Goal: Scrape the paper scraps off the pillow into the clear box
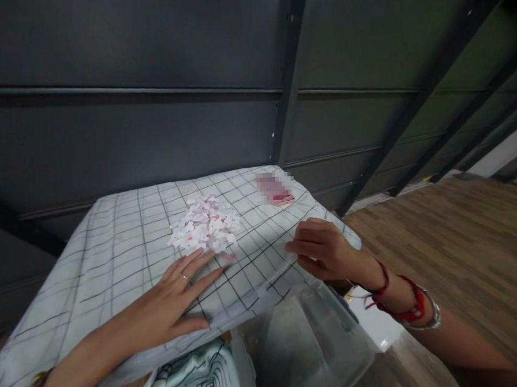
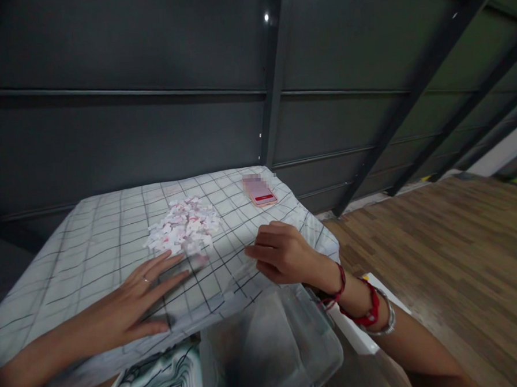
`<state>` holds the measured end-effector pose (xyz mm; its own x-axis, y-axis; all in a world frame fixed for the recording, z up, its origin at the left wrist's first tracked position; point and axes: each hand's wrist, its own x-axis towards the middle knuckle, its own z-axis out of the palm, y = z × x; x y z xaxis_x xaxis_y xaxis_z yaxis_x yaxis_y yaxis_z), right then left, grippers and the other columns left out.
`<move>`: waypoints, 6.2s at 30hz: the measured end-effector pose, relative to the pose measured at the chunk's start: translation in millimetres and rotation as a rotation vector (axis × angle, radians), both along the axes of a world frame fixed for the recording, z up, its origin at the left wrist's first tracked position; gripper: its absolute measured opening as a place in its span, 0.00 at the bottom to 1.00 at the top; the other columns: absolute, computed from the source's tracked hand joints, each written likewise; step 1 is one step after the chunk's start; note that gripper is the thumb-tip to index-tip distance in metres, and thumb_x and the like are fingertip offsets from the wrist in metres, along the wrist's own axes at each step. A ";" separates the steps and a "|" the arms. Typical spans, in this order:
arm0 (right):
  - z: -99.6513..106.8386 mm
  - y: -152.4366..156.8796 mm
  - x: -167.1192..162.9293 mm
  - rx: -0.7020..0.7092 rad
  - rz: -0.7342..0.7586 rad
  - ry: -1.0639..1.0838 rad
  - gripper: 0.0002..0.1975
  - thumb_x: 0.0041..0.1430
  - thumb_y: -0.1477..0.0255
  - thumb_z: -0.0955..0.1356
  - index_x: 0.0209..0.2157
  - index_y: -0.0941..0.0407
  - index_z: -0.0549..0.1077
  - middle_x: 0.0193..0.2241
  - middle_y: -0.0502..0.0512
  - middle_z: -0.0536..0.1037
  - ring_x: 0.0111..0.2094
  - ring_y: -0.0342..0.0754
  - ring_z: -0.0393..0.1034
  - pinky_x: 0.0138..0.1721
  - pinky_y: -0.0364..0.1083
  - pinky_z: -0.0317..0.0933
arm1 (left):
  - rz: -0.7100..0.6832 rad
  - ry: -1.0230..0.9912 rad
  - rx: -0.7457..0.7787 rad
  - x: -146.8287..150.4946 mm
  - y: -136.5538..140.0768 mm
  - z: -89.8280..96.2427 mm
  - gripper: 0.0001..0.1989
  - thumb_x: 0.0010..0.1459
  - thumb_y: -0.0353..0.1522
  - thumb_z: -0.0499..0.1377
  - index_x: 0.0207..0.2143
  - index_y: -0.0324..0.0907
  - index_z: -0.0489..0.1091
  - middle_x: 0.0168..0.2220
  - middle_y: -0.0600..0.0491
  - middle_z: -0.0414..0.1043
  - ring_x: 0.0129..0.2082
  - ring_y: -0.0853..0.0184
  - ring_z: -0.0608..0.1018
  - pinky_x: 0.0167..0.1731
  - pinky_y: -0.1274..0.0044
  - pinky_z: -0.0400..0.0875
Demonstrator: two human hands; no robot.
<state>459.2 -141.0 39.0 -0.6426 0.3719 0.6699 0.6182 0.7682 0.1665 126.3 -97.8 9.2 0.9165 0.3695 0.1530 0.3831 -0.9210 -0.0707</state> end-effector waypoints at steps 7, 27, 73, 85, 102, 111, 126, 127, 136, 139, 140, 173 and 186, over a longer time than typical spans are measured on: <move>0.5 -35.1 3.9 -0.032 0.030 0.004 0.08 0.55 0.80 0.61 0.33 0.58 0.70 0.21 0.51 0.70 0.26 0.44 0.61 0.27 0.45 0.58 | -0.062 -0.034 0.048 7.5 -30.0 -15.5 0.33 0.59 0.43 0.54 0.64 0.45 0.50 0.65 0.45 0.51 0.63 0.53 0.56 0.54 0.61 0.65; -99.9 -66.2 -37.3 -0.966 -0.218 -0.298 0.24 0.50 0.78 0.60 0.50 0.54 0.70 0.33 0.55 0.78 0.35 0.46 0.71 0.36 0.44 0.59 | 0.497 0.123 0.029 -28.0 -72.0 -100.8 0.38 0.51 0.14 0.42 0.60 0.52 0.57 0.48 0.49 0.75 0.49 0.59 0.76 0.51 0.60 0.67; -155.7 -61.3 -26.9 -0.981 -0.228 -0.392 0.25 0.53 0.78 0.61 0.54 0.56 0.67 0.39 0.59 0.78 0.41 0.47 0.71 0.42 0.45 0.62 | 0.442 0.143 -0.588 -13.0 -154.8 -127.5 0.37 0.54 0.41 0.58 0.64 0.42 0.51 0.65 0.40 0.49 0.64 0.47 0.51 0.57 0.54 0.56; -17.3 -84.1 -9.0 -0.546 -0.201 -0.345 0.19 0.56 0.81 0.60 0.49 0.59 0.70 0.35 0.59 0.76 0.37 0.47 0.69 0.40 0.48 0.65 | 0.292 -0.239 -0.019 -2.9 -78.3 -15.0 0.17 0.63 0.38 0.48 0.50 0.41 0.68 0.50 0.48 0.71 0.50 0.64 0.73 0.50 0.69 0.70; 10.1 5.5 -38.3 -0.211 -0.290 -0.285 0.21 0.52 0.86 0.59 0.48 0.63 0.69 0.28 0.54 0.73 0.31 0.45 0.63 0.32 0.43 0.58 | 0.648 -0.056 -0.117 -23.8 -8.6 -56.0 0.43 0.57 0.57 0.39 0.63 0.33 0.52 0.66 0.39 0.46 0.65 0.52 0.53 0.60 0.60 0.53; 11.1 0.2 -56.3 -0.223 -0.267 -0.298 0.22 0.53 0.85 0.57 0.49 0.64 0.67 0.27 0.54 0.70 0.28 0.44 0.57 0.29 0.43 0.54 | 0.697 0.027 -0.178 -34.0 -17.6 -49.7 0.45 0.56 0.59 0.40 0.64 0.36 0.48 0.66 0.44 0.45 0.66 0.52 0.49 0.61 0.60 0.50; 12.4 0.6 -65.6 -0.207 -0.136 -0.324 0.20 0.55 0.85 0.56 0.47 0.63 0.68 0.27 0.54 0.69 0.29 0.45 0.57 0.29 0.44 0.54 | 0.694 0.045 -0.179 -43.4 -23.5 -53.2 0.44 0.56 0.58 0.40 0.65 0.36 0.45 0.67 0.45 0.43 0.66 0.52 0.49 0.61 0.58 0.49; 12.5 -1.8 -63.2 -0.190 -0.137 -0.316 0.20 0.55 0.85 0.56 0.47 0.63 0.68 0.27 0.54 0.69 0.29 0.45 0.57 0.29 0.44 0.54 | 0.693 0.044 -0.177 -44.5 -24.3 -53.4 0.44 0.56 0.58 0.40 0.65 0.36 0.45 0.67 0.45 0.43 0.66 0.52 0.49 0.61 0.58 0.49; 5.6 -25.0 -70.1 0.003 -0.229 -0.251 0.20 0.53 0.86 0.56 0.47 0.69 0.67 0.28 0.58 0.73 0.30 0.47 0.61 0.32 0.45 0.62 | 0.695 0.043 -0.181 -53.2 -30.8 -53.4 0.45 0.56 0.58 0.42 0.65 0.37 0.44 0.67 0.47 0.42 0.66 0.53 0.48 0.61 0.58 0.49; 6.7 -33.4 -87.0 -0.047 -0.186 -0.249 0.19 0.55 0.84 0.57 0.48 0.69 0.66 0.28 0.59 0.74 0.31 0.48 0.64 0.32 0.46 0.63 | 0.706 0.038 -0.175 -58.5 -33.0 -54.7 0.45 0.55 0.58 0.43 0.65 0.39 0.44 0.67 0.48 0.43 0.66 0.52 0.48 0.61 0.58 0.49; 8.3 -36.5 -92.2 -0.064 -0.162 -0.253 0.19 0.56 0.83 0.57 0.48 0.69 0.66 0.29 0.59 0.74 0.31 0.48 0.65 0.32 0.46 0.64 | 0.710 0.035 -0.171 -61.2 -34.0 -55.5 0.45 0.55 0.58 0.44 0.65 0.40 0.44 0.67 0.48 0.44 0.66 0.52 0.48 0.61 0.58 0.49; 11.2 23.5 -54.2 -0.075 -0.262 -0.246 0.20 0.52 0.86 0.58 0.44 0.60 0.71 0.26 0.53 0.72 0.30 0.44 0.59 0.31 0.45 0.52 | 0.715 -0.090 -0.069 -23.2 1.9 -57.4 0.38 0.60 0.53 0.40 0.63 0.38 0.52 0.65 0.42 0.50 0.64 0.53 0.56 0.59 0.58 0.53; 16.0 17.0 -41.8 -0.171 -0.275 -0.268 0.19 0.52 0.86 0.59 0.42 0.58 0.71 0.25 0.51 0.70 0.30 0.43 0.59 0.31 0.44 0.51 | 0.708 -0.112 -0.014 -23.9 3.2 -62.6 0.35 0.60 0.52 0.42 0.61 0.38 0.56 0.63 0.43 0.54 0.62 0.53 0.59 0.58 0.57 0.56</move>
<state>417.4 -124.0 55.0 -0.6468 0.6454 0.4064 0.7564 0.6109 0.2338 102.4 -94.6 -53.3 0.4349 0.8724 0.2230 0.8934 -0.4490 0.0140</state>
